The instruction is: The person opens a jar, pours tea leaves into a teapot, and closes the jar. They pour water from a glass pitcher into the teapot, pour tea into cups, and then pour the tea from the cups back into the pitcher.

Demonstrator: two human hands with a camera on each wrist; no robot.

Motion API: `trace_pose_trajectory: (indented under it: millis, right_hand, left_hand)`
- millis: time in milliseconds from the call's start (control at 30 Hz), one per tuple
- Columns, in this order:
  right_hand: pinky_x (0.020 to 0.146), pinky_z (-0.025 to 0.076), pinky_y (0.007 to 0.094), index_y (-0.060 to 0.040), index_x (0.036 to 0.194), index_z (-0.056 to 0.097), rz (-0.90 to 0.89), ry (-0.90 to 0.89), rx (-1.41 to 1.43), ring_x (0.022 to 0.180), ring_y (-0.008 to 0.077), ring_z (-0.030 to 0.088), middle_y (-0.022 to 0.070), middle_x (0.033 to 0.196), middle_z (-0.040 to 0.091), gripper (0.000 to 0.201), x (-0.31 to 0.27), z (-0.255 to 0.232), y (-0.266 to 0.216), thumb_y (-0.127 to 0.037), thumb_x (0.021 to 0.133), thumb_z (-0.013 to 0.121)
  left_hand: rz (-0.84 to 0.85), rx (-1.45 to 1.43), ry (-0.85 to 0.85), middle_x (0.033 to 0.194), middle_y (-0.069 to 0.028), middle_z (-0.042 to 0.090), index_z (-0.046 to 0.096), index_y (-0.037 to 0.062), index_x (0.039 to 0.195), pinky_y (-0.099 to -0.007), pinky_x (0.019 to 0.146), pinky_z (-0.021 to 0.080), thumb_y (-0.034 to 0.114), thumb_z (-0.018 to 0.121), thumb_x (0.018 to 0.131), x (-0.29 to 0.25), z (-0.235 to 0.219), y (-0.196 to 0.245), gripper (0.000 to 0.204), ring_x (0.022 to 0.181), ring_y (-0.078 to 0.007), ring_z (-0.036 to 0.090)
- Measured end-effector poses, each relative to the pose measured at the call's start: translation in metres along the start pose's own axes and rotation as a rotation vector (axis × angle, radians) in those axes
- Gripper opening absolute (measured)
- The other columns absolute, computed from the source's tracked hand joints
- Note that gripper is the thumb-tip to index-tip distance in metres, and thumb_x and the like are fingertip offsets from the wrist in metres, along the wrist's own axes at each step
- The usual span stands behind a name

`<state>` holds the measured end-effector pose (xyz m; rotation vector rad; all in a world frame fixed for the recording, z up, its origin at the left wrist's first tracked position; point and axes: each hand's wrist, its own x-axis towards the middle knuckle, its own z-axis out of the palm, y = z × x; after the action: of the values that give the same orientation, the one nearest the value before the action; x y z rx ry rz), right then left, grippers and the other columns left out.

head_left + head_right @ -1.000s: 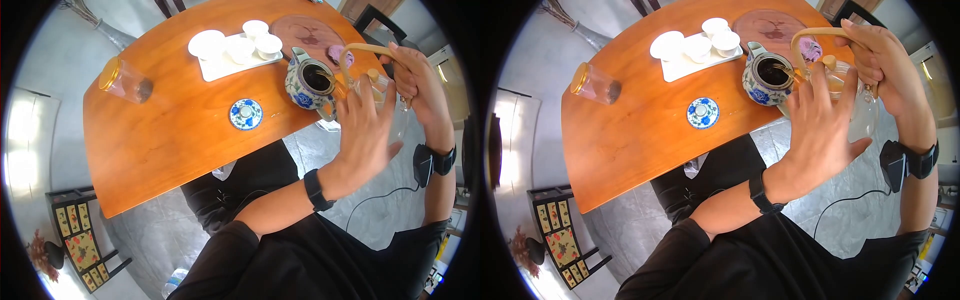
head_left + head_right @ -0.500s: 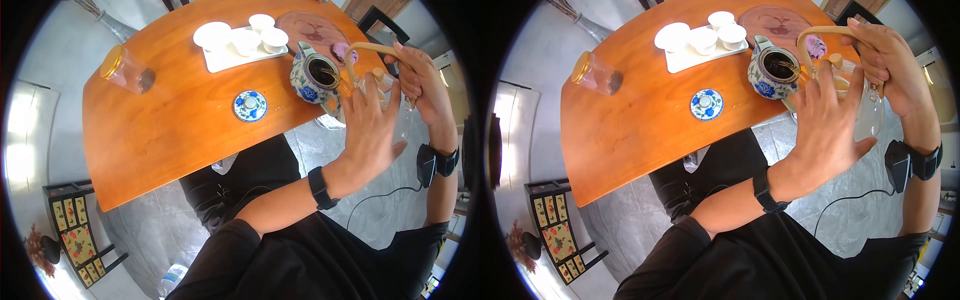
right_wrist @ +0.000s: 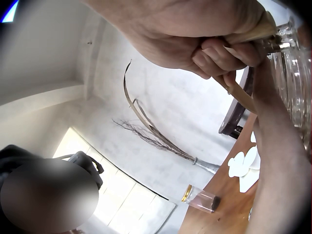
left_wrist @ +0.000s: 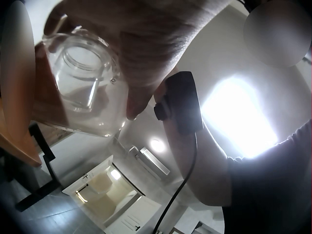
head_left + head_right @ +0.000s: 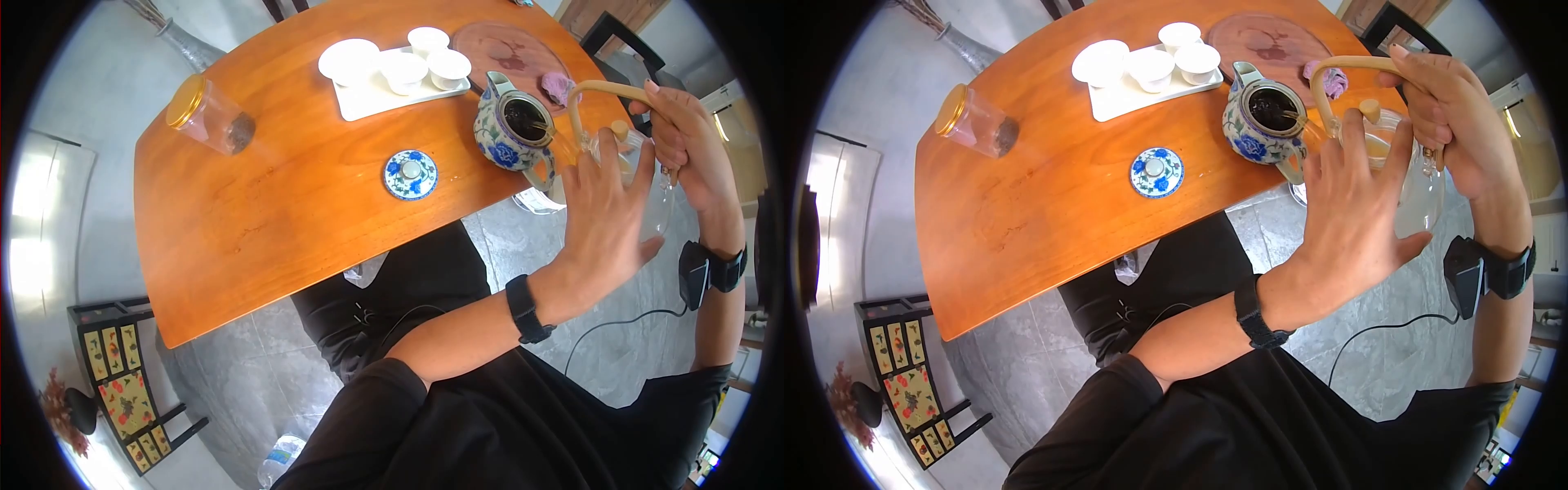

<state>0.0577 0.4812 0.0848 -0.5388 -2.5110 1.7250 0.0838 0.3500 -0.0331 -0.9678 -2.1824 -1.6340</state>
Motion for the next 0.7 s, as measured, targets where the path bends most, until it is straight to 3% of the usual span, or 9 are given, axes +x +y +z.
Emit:
trace_pose_trajectory:
  millis: [700]
  right_hand:
    - [0.042,0.022,0.0212,0.0028,0.094,0.068,-0.040,0.052,0.050,0.043,0.0007,0.027,-0.0091,0.052,0.036,0.035,-0.0087,-0.0048,0.0036,-0.029,0.105,0.058]
  left_hand:
    - [0.043,-0.017,-0.035,0.142,-0.0357,0.034,0.045,0.0040,0.146,-0.0509,0.093,0.038,0.027,0.095,0.058,0.0038,0.0006,-0.0013,0.104,0.110,-0.0456,0.049]
